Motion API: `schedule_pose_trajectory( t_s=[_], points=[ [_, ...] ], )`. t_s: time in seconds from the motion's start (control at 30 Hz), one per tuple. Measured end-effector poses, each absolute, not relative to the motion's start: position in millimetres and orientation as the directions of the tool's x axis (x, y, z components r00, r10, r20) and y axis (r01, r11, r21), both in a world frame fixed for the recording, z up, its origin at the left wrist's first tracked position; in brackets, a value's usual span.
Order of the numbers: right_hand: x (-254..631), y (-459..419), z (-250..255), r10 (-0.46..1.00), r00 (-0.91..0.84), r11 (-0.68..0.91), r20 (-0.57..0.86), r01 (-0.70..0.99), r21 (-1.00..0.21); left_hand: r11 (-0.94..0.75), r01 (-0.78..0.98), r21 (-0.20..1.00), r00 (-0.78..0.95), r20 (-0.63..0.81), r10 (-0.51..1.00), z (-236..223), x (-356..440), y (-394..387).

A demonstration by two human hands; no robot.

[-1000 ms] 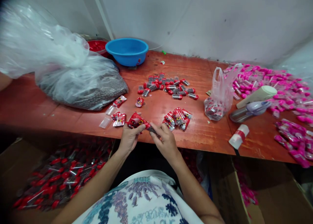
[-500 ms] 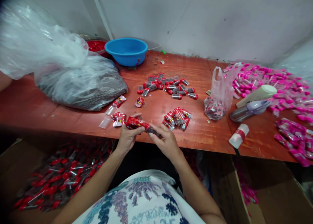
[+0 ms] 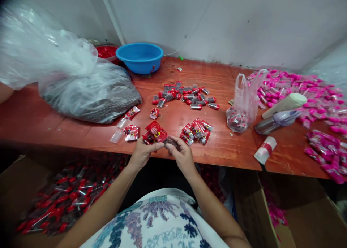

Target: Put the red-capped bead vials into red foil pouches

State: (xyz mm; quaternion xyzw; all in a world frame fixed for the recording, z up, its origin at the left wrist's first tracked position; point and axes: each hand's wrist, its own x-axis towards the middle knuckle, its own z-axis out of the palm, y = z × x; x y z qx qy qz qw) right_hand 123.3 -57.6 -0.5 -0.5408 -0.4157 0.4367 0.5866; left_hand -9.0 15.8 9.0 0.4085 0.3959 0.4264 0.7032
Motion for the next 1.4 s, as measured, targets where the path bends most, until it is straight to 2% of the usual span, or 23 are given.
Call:
schedule_pose_trajectory(
  t_s=[0.07,0.13,0.33,0.4,0.53,0.6,0.67,0.8,0.93,1.0,1.1,1.17,1.33,1.4],
  points=[
    [122,-57,-3,0.963,0.268,0.022,-0.009,-0.112,-0.993,0.298,-0.312,0.902,0.291,-0.208,0.934,8,-7,15],
    [121,-57,-5,0.962,0.273,0.023,0.0,-0.082,-0.996,0.275,-0.341,0.899,0.248,-0.196,0.949,8,-5,14],
    [114,-58,-13,0.9,0.413,0.066,0.135,0.177,-0.982,0.232,-0.255,0.939,0.201,-0.183,0.962,13,0,13],
    [115,-57,-15,0.909,0.403,0.057,0.104,0.127,-0.99,0.24,-0.237,0.941,0.21,-0.191,0.959,13,0,14],
    [120,-55,-14,0.951,0.305,0.006,-0.046,-0.168,-0.986,0.305,-0.268,0.914,0.292,-0.225,0.93,8,-3,17],
    [121,-54,-14,0.955,0.289,0.002,-0.064,-0.225,-0.974,0.327,-0.298,0.897,0.322,-0.228,0.919,6,-3,18],
    [118,-54,-16,0.941,0.336,0.031,-0.03,-0.175,-0.984,0.319,-0.295,0.901,0.321,-0.221,0.921,5,-3,18],
    [110,-54,-23,0.892,0.442,0.087,0.094,0.035,-0.996,0.267,-0.214,0.94,0.284,-0.202,0.937,8,-3,19],
    [109,-52,-27,0.924,0.381,0.062,0.031,-0.071,-0.996,0.262,-0.149,0.953,0.302,-0.209,0.93,12,-4,22],
    [110,-52,-27,0.93,0.366,0.064,0.039,-0.056,-0.996,0.271,-0.145,0.952,0.3,-0.218,0.929,13,-3,23],
    [112,-53,-26,0.922,0.366,0.082,0.126,0.131,-0.988,0.269,-0.177,0.947,0.262,-0.218,0.94,11,1,23],
    [112,-54,-27,0.917,0.371,0.082,0.149,0.191,-0.978,0.257,-0.193,0.947,0.227,-0.211,0.951,9,4,21],
    [115,-50,-33,0.914,0.402,0.068,0.063,0.002,-0.998,0.286,-0.237,0.928,0.248,-0.226,0.942,4,6,17],
    [119,-50,-32,0.934,0.353,0.07,0.064,-0.003,-0.998,0.301,-0.293,0.907,0.246,-0.233,0.941,2,4,18]
  ],
)
